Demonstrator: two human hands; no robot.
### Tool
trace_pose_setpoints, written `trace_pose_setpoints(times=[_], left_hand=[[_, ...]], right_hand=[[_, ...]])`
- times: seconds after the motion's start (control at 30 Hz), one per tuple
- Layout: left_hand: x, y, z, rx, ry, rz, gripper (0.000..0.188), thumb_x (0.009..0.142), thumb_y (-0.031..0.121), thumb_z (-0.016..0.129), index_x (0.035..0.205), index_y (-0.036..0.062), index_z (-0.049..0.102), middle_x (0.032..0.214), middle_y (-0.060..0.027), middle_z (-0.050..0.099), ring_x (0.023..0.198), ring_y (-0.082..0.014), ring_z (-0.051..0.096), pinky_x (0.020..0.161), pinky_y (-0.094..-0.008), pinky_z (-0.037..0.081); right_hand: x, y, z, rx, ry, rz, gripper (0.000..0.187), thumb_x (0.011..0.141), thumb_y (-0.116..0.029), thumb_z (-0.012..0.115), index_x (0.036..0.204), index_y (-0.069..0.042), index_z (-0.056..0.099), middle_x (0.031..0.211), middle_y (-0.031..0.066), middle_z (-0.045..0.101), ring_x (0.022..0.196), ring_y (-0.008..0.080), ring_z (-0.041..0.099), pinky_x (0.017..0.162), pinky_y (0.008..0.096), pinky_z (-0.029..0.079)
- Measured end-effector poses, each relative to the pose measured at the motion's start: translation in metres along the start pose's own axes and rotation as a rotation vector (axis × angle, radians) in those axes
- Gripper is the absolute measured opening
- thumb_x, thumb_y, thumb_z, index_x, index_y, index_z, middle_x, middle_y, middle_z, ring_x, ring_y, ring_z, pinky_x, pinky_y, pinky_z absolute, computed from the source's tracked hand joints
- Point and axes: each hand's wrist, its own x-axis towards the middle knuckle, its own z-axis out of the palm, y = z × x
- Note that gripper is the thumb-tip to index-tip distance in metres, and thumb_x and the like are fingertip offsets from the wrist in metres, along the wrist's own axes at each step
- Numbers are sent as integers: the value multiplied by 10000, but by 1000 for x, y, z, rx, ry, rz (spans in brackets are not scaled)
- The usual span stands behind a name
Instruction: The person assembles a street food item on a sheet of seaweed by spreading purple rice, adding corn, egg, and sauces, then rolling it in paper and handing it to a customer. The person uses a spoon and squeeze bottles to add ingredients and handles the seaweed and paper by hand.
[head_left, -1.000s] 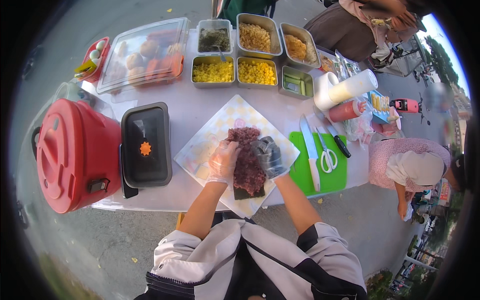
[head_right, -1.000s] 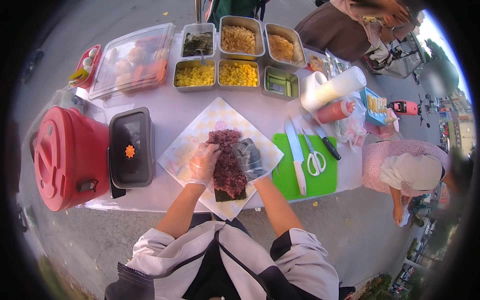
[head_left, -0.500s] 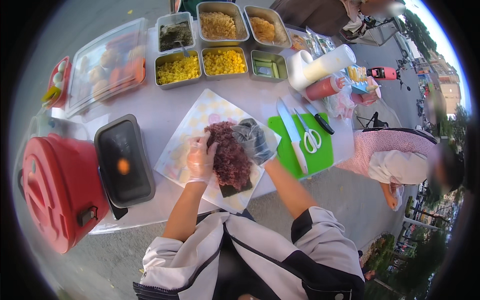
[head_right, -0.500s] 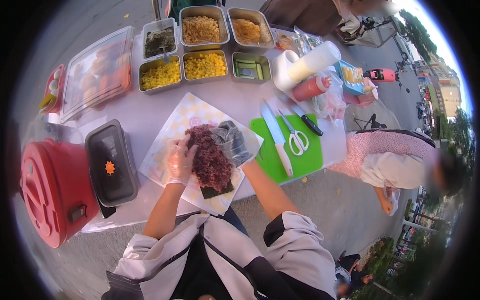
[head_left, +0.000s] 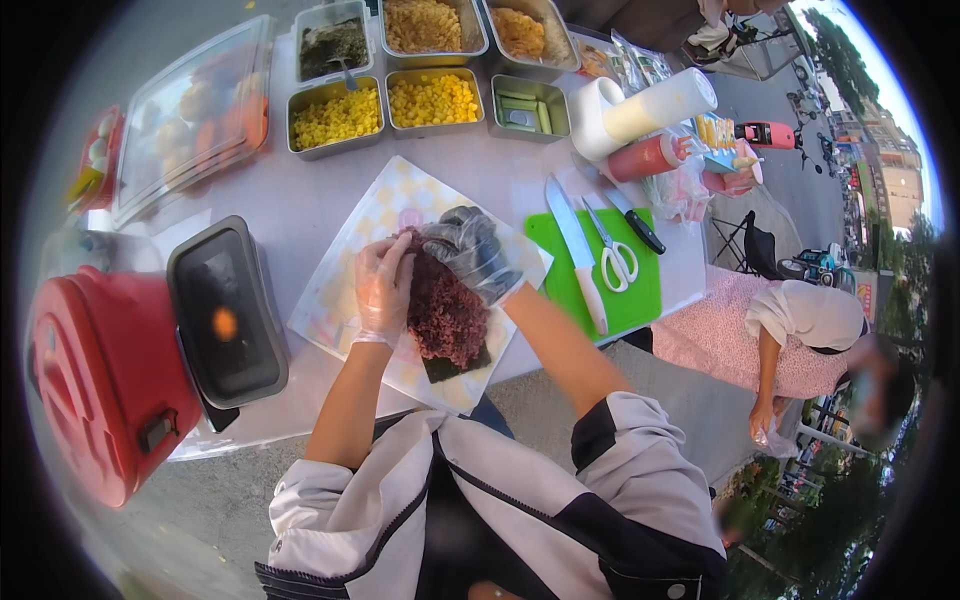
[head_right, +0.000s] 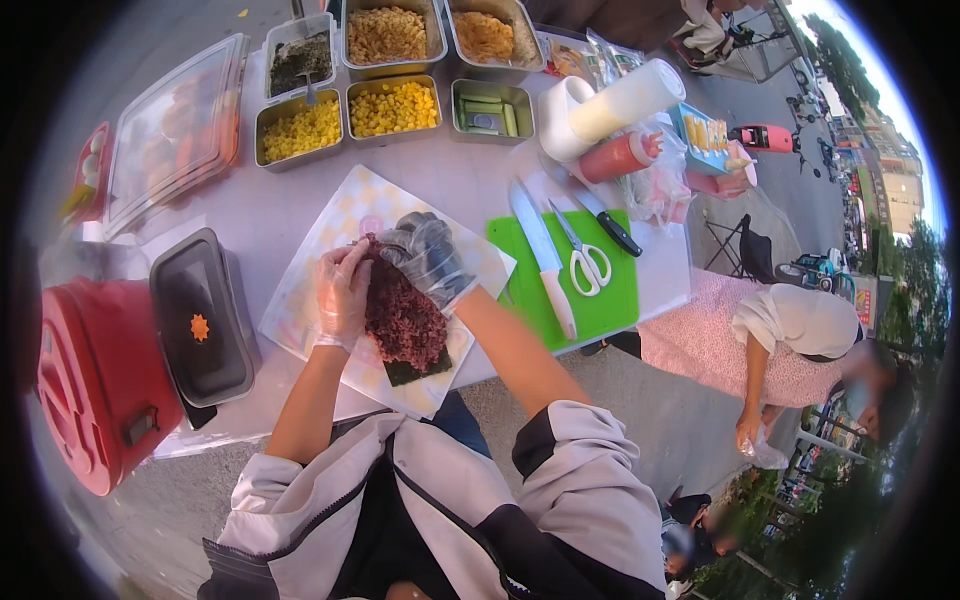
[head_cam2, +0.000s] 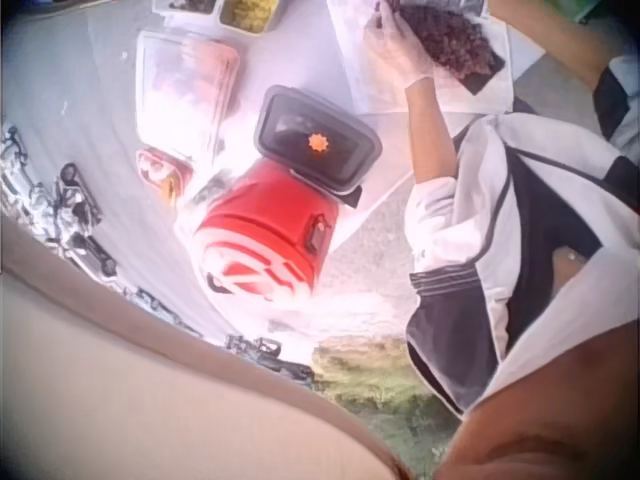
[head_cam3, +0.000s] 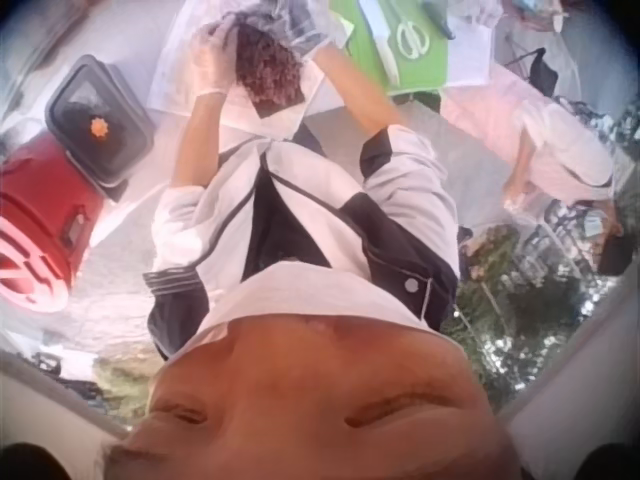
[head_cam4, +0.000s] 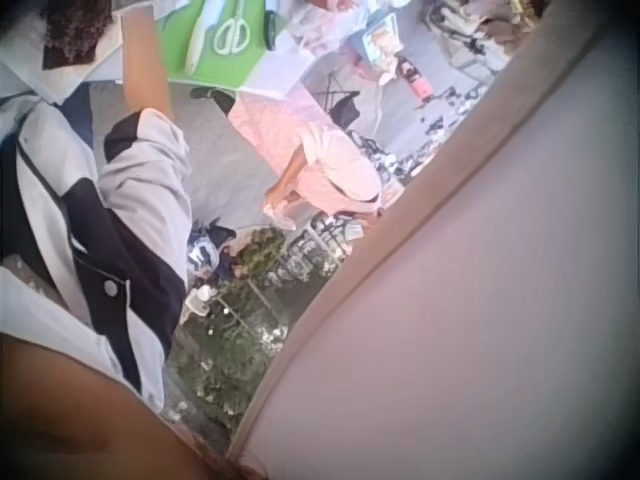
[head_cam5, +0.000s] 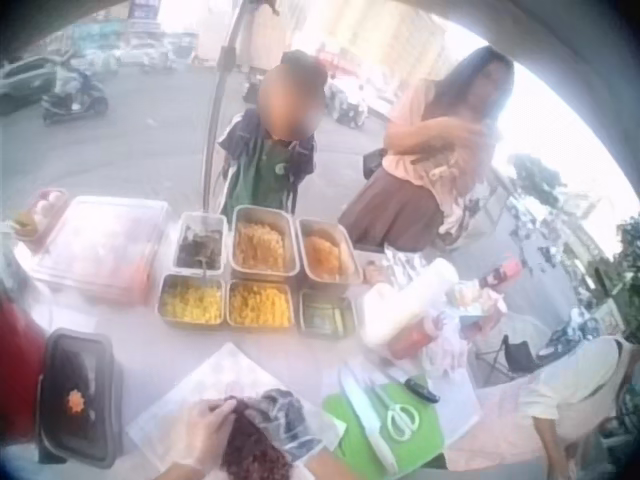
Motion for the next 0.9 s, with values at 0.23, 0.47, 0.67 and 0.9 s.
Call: trace_pose_setpoints(times=[0.23, 0.47, 0.67, 0.9], left_hand=[[-15, 2, -8, -3, -4, -123, 324, 785, 9, 653, 1095, 104, 650, 983, -99, 612, 895, -285, 576, 759, -364, 484], [-32, -7, -17, -25, 180, -239, 401, 876, 7, 537, 1273, 48, 502, 1120, -173, 528, 965, -291, 546, 827, -363, 469], [-44, -14, -18, -142, 136, -236, 446, 875, -19, 490, 1311, -4, 398, 1146, -175, 481, 967, -271, 540, 843, -366, 470], [-46, -14, -19, -198, 116, -254, 414, 881, -6, 490, 1287, -4, 409, 1130, -174, 491, 961, -271, 545, 840, -367, 474]], right_hand=[[19, 4, 7, -1, -171, -17, 139, 786, -267, 625, 763, -136, 664, 769, 93, 590, 762, 286, 570, 688, 401, 466], [148, -12, 35, 327, -142, 74, 83, 807, -67, 581, 826, -45, 658, 773, 104, 631, 728, 202, 618, 617, 288, 514], [264, -19, 90, -642, -869, -143, 231, 842, -128, 559, 1012, -20, 672, 1067, 198, 655, 1021, 305, 638, 805, 368, 533], [269, -1, 108, -407, -635, 14, 214, 854, -232, 583, 959, -78, 688, 954, 184, 667, 926, 336, 642, 812, 404, 502]])
